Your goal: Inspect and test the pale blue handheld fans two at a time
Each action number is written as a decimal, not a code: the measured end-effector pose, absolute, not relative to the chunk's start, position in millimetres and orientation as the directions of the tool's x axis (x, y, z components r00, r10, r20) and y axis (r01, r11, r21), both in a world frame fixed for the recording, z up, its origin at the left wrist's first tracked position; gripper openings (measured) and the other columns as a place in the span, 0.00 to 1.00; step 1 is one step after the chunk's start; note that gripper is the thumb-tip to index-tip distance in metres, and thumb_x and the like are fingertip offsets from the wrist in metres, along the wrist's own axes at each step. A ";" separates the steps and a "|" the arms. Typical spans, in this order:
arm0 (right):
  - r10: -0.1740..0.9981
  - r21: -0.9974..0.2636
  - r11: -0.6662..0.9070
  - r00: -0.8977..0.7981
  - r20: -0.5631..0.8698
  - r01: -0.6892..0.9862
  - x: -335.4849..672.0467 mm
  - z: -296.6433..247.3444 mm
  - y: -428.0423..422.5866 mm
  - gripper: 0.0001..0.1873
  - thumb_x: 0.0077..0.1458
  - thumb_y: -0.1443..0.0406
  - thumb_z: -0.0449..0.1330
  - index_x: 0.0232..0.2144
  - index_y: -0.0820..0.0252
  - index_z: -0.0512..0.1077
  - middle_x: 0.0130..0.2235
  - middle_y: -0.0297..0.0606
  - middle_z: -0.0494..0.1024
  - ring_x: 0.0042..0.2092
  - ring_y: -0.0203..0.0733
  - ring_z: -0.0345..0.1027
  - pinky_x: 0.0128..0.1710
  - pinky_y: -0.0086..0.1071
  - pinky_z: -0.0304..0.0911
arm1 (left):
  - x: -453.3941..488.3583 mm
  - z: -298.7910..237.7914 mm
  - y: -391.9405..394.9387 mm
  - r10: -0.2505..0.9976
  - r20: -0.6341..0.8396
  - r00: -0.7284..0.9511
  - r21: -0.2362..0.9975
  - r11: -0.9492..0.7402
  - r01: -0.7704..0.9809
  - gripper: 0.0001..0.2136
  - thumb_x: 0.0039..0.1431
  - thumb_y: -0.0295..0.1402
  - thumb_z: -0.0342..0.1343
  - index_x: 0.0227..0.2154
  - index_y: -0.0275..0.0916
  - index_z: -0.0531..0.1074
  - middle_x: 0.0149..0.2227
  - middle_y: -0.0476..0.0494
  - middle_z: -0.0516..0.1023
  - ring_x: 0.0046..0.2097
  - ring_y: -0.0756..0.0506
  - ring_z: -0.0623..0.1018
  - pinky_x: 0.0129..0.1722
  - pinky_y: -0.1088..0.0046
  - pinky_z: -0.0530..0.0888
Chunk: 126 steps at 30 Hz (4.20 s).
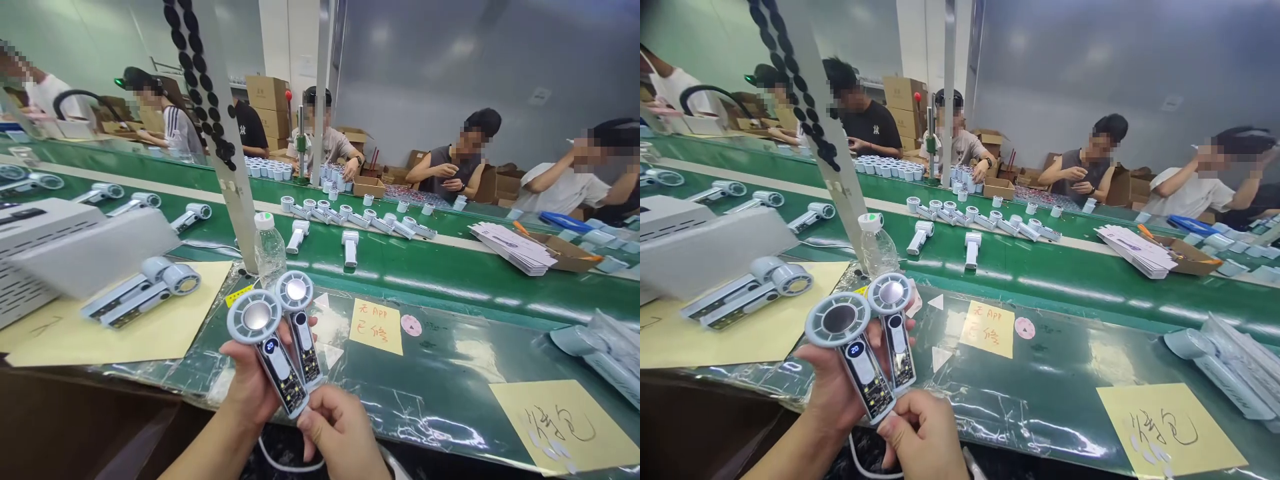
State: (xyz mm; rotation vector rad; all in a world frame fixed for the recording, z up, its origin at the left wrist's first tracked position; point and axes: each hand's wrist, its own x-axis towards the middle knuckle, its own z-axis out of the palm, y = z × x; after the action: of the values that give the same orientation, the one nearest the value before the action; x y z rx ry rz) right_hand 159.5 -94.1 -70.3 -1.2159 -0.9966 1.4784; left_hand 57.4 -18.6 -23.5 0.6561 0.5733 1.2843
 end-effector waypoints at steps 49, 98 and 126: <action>0.992 -0.852 -0.037 0.084 -0.095 -0.522 222.0 -55.6 -93.2 0.19 0.50 0.57 0.69 0.44 0.56 0.73 0.39 0.37 0.75 0.35 0.41 0.67 0.37 0.33 0.65 | 46.5 -64.7 -27.4 0.862 -0.060 0.503 0.766 0.363 -0.531 0.17 0.51 0.40 0.67 0.45 0.47 0.75 0.36 0.48 0.75 0.35 0.46 0.75 0.38 0.68 0.75; 0.997 -0.745 -0.072 -0.034 -0.066 -0.663 205.2 -54.5 -100.5 0.18 0.56 0.51 0.63 0.39 0.60 0.72 0.33 0.35 0.76 0.29 0.36 0.69 0.33 0.31 0.64 | 48.9 -50.3 -45.0 0.838 -0.076 0.540 0.841 0.345 -0.417 0.18 0.53 0.42 0.66 0.44 0.43 0.72 0.31 0.48 0.72 0.30 0.47 0.75 0.30 0.68 0.76; 0.999 -0.796 0.010 0.049 -0.024 -0.605 218.8 -54.9 -98.6 0.15 0.57 0.54 0.63 0.39 0.60 0.73 0.36 0.37 0.78 0.30 0.36 0.69 0.33 0.30 0.64 | 45.1 -86.4 8.8 0.987 -0.061 0.149 0.979 0.030 0.203 0.23 0.42 0.46 0.65 0.37 0.38 0.68 0.34 0.40 0.79 0.40 0.34 0.77 0.44 0.52 0.72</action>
State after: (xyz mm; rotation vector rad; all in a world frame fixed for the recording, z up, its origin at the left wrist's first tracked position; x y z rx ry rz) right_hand 218.8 -98.6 -54.9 -0.7502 -0.6803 1.4150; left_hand 45.1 8.8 -86.4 1.3894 1.2565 0.9578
